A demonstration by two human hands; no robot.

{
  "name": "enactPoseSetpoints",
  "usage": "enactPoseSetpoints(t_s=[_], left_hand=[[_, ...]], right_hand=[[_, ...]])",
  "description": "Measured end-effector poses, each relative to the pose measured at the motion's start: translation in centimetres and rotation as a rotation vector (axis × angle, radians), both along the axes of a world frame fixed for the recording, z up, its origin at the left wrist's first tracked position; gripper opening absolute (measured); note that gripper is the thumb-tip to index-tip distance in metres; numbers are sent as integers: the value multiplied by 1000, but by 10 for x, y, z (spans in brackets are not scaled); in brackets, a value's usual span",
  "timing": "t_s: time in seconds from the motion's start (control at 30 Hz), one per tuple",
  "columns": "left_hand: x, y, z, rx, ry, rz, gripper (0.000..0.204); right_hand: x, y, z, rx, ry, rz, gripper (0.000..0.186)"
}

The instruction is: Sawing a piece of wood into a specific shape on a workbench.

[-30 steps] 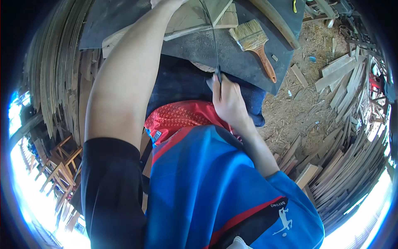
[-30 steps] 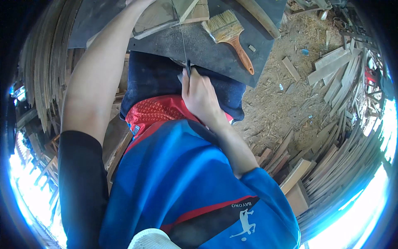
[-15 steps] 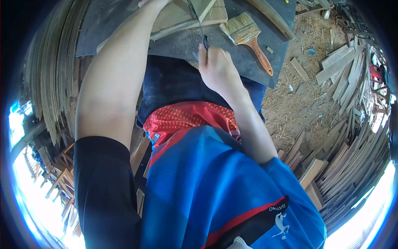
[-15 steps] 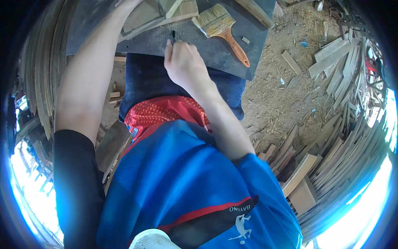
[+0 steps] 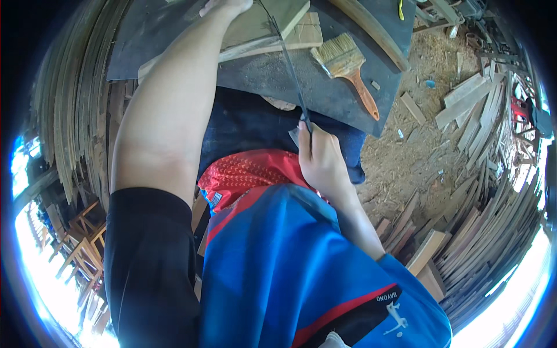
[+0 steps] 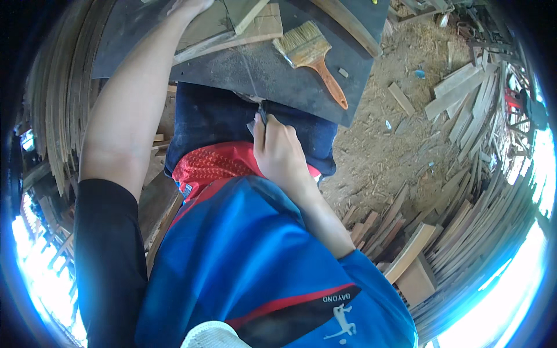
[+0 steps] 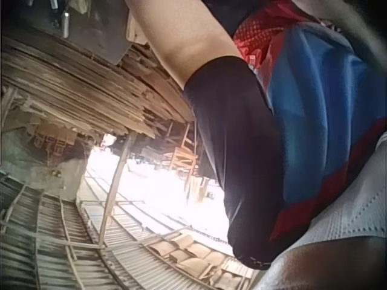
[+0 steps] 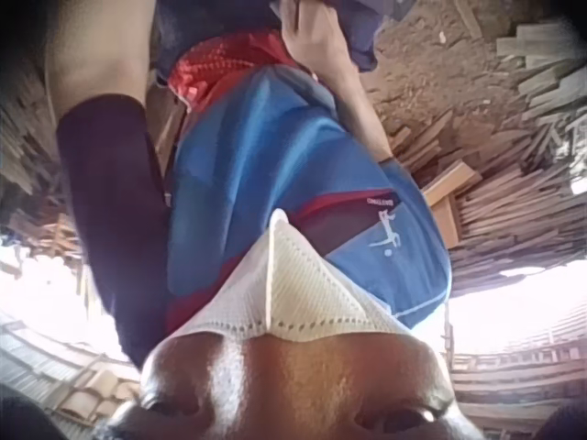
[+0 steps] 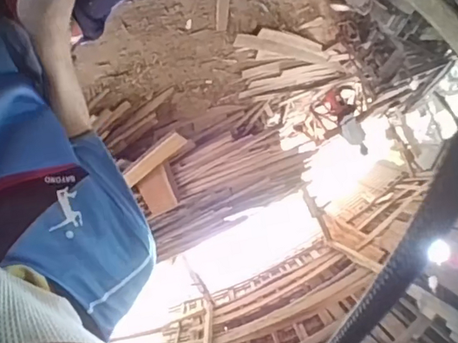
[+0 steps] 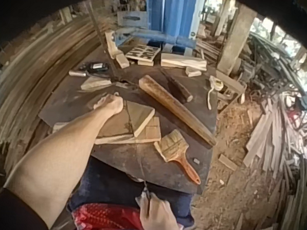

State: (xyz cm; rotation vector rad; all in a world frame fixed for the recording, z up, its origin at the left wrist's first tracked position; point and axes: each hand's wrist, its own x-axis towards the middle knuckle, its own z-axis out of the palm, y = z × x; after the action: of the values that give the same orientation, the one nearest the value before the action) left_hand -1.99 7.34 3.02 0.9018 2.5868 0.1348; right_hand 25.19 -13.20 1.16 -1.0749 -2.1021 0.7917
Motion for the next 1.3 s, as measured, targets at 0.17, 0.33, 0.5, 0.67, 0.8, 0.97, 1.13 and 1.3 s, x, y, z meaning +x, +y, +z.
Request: enactPoseSetpoints(t_s=[0.17,0.33,0.5,0.67,0.8,0.97,1.13,1.3], left_hand=[[9,5,7,16,1,1,66],[-4,-7,-15,18,-23,-116,71],[6,-33,-7,229,-127,-166,71],[17,-112,3,597,236,-599,82],[25,-152,-1,596,382,-880,91],[29,-155,2,282,447,-914,104],[28,-150,27,452,412,-1023,66],[19,-123,17,335,491,-1046,61]], right_hand=[[-22,45,-12,427,-277,67,14],[-20,32,-8,147,-75,93,19],[0,33,-16,-27,-30,20,29],[3,35,-9,-328,-35,-28,32],[1,34,-15,-323,-35,-20,33],[2,37,-8,-338,-52,6,32],[3,52,5,-90,-61,21,26],[-3,84,7,140,-253,113,24]])
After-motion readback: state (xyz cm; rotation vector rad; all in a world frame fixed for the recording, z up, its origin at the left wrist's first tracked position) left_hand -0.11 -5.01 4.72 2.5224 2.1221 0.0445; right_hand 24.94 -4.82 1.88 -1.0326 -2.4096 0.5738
